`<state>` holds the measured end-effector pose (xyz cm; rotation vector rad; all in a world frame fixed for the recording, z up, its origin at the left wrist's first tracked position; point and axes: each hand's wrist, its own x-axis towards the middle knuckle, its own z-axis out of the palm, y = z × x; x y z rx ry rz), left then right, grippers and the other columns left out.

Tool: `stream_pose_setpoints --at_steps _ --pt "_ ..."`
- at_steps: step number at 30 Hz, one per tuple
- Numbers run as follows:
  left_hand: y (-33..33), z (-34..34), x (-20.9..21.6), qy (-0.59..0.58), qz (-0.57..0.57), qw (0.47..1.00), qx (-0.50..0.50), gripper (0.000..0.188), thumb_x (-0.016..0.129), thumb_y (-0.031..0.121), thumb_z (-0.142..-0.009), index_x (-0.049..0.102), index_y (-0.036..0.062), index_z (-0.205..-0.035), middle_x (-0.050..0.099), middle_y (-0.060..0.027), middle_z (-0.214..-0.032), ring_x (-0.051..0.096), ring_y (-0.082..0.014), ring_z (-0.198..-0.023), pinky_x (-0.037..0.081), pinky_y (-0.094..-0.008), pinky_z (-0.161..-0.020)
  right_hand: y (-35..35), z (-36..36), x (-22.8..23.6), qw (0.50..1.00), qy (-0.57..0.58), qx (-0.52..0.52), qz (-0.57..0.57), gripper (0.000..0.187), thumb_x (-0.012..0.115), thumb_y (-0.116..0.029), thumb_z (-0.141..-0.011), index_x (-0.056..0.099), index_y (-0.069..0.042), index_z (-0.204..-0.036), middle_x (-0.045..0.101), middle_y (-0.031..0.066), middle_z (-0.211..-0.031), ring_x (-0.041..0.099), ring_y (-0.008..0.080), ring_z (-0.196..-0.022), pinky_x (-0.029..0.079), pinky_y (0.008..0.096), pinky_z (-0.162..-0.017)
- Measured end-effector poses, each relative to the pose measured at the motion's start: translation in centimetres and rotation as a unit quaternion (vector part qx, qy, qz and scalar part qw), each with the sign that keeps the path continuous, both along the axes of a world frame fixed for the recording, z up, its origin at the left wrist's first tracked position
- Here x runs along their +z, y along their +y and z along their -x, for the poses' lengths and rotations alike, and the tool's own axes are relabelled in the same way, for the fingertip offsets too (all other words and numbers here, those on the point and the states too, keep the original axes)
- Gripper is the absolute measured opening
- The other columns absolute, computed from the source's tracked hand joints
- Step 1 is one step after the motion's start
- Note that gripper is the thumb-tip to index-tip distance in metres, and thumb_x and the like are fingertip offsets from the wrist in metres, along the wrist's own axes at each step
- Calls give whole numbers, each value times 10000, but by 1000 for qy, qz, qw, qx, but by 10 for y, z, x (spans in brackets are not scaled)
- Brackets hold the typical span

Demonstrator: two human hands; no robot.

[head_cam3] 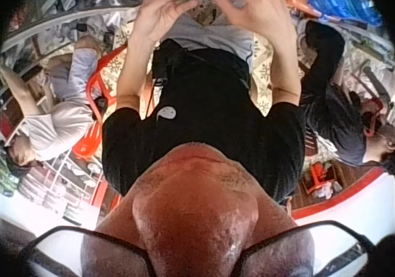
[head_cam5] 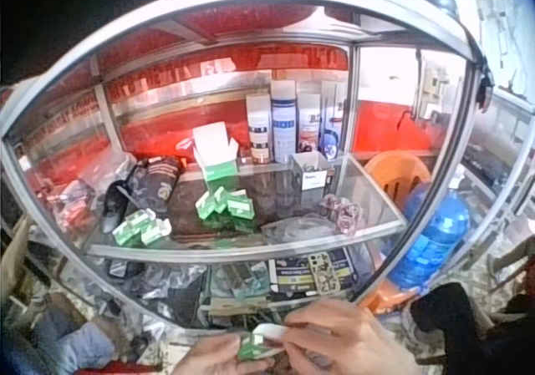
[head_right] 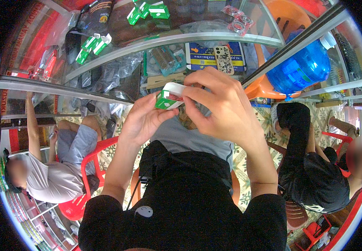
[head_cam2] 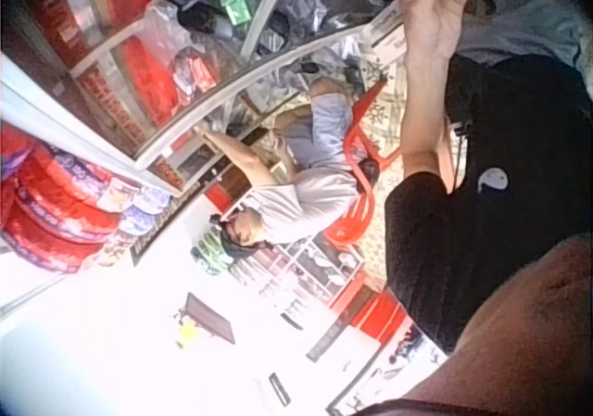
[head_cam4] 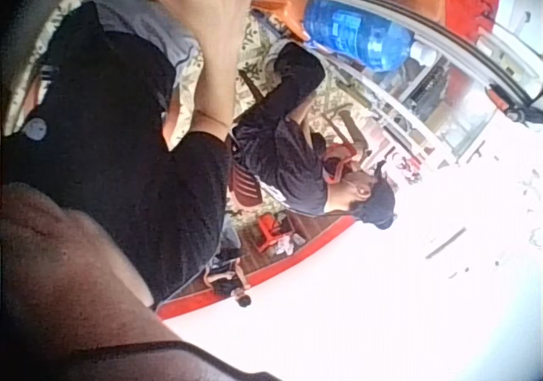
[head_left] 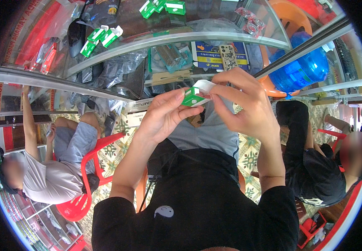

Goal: The person sits in a shop and repeatedly picks up small green and white boxes from a glass display counter. They open the boxes, remove the contents, and place the empty boxes back on the counter in a pile.

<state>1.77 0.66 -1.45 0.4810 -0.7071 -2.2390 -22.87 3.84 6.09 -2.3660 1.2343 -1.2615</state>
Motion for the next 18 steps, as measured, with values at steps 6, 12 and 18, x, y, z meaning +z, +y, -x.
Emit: stream_pose_setpoints --at_steps 6,12,18 --pt "0 -1 4 -67 70 995 7 400 650 197 -1107 660 -112 -1361 714 -244 -1321 724 -331 -1210 617 -437 -1069 -1 6 -2 998 23 39 -49 212 823 58 -787 786 -7 -986 764 144 -1166 711 307 -906 569 391 -758" --pt "9 2 5 -101 66 992 25 351 688 127 -1079 685 -102 -1344 715 -228 -1336 734 -318 -1181 620 -475 -1064 0 2 -12 995 -9 49 -90 187 823 49 -804 780 5 -981 765 171 -1268 717 312 -922 577 402 -768" --pt "10 1 3 -106 69 992 17 371 676 156 -1091 678 -109 -1351 719 -230 -1325 738 -327 -1177 622 -466 -1054 0 0 -13 988 -75 79 -110 155 788 41 -824 784 10 -976 788 145 -1170 755 340 -968 619 414 -804"
